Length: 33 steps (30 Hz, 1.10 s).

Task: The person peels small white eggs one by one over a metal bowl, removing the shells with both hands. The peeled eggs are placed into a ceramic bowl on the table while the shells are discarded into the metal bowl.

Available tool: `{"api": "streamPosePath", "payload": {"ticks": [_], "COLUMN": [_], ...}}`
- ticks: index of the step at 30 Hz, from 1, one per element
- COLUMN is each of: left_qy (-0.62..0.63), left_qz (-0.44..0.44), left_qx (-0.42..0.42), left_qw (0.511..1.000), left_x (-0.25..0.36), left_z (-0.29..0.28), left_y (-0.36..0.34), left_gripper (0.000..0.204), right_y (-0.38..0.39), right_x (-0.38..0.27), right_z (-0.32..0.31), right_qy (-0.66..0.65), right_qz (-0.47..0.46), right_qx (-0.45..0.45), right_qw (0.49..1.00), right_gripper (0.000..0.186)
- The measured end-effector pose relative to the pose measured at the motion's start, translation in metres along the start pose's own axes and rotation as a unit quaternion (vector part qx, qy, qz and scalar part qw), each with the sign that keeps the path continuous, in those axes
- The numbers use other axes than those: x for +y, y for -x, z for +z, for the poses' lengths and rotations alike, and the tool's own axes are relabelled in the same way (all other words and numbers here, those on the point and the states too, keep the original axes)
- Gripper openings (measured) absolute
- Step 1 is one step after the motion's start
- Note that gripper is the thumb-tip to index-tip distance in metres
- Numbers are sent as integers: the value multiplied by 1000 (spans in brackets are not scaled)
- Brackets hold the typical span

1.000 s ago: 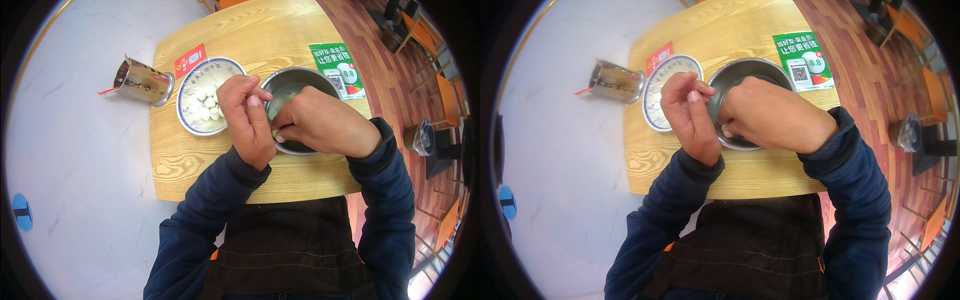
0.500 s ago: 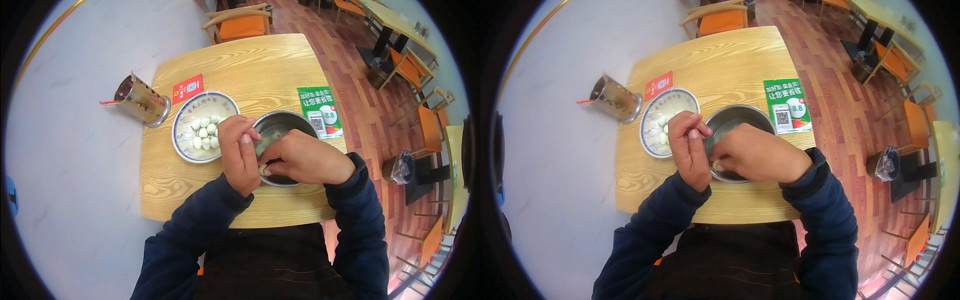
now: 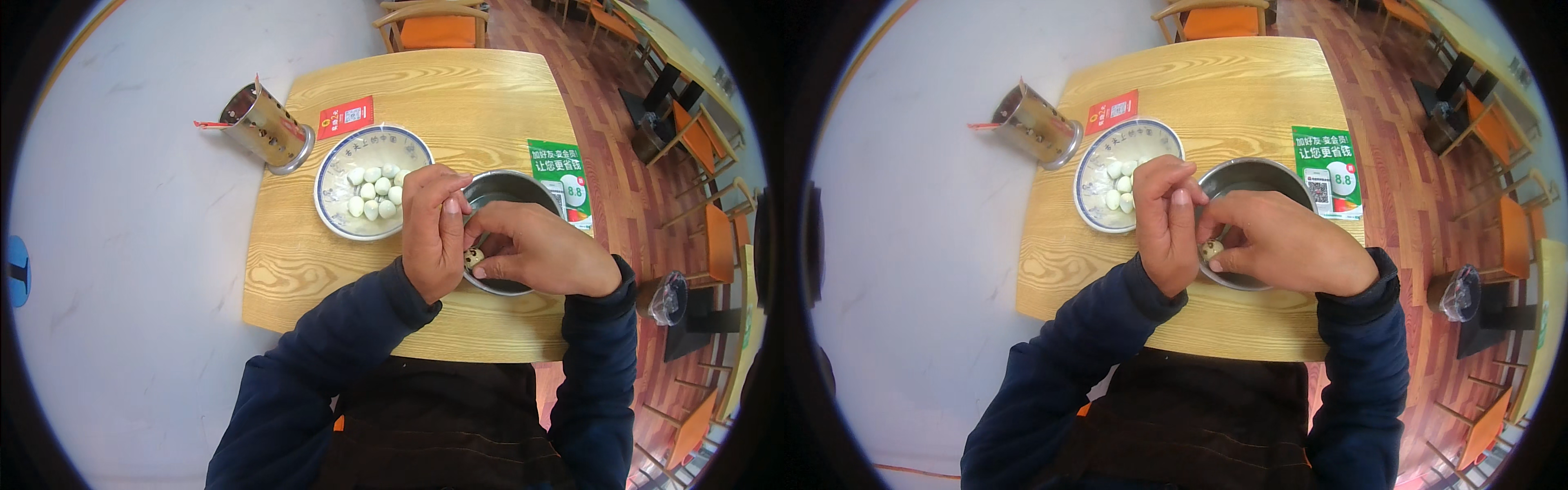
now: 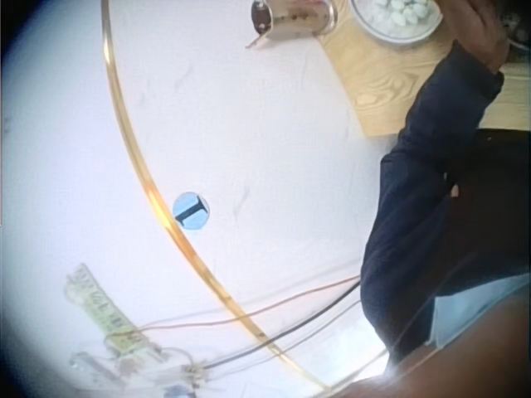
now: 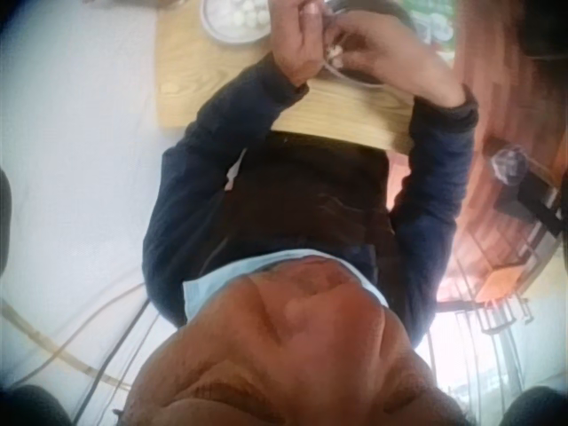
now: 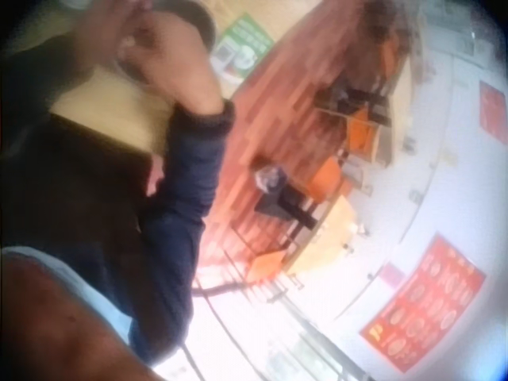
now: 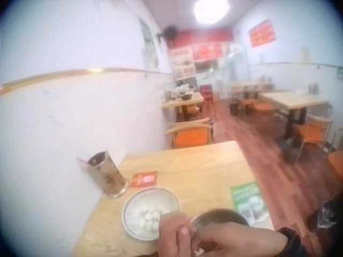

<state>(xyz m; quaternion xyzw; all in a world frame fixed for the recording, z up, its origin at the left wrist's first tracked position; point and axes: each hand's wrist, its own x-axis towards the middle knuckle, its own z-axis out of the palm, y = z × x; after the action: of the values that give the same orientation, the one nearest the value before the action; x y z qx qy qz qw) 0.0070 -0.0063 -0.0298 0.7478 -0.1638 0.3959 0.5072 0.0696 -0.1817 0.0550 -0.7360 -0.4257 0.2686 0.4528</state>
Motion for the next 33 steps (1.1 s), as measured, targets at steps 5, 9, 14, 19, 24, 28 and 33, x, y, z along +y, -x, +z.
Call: {"api": "streamPosePath", "payload": {"ticks": [5, 9, 14, 19, 24, 28, 33], "left_qy": [16, 14, 13, 18, 17, 20, 1], "left_qz": [2, 7, 3, 3, -1, -8, 1], "left_qx": [17, 16, 20, 17, 15, 15, -3], "left_qw": [1000, 1000, 1000, 1000, 1000, 1000, 1000], "left_x": [-1, -2, -2, -3, -2, -1, -2], "left_z": [3, 2, 3, 3, 4, 4, 2], "left_y": [-1, -1, -1, -1, -1, -1, -1], "left_gripper": [28, 28, 29, 29, 30, 30, 34], "right_y": [-1, -2, 1, 0, 0, 1, 2], "right_x": [6, 10, 5, 1, 0, 0, 2], "right_z": [-1, 1, 2, 2, 4, 2, -2], "right_qy": [85, 116, 34, 62, 55, 60, 21], "right_qz": [-43, -62, 14, 55, 57, 43, 73], "right_qx": [-17, 9, 23, 5, -9, -10, -19], "right_qw": [995, 991, 999, 997, 997, 997, 997], "right_gripper": [24, 24, 19, 20, 19, 19, 22]}}
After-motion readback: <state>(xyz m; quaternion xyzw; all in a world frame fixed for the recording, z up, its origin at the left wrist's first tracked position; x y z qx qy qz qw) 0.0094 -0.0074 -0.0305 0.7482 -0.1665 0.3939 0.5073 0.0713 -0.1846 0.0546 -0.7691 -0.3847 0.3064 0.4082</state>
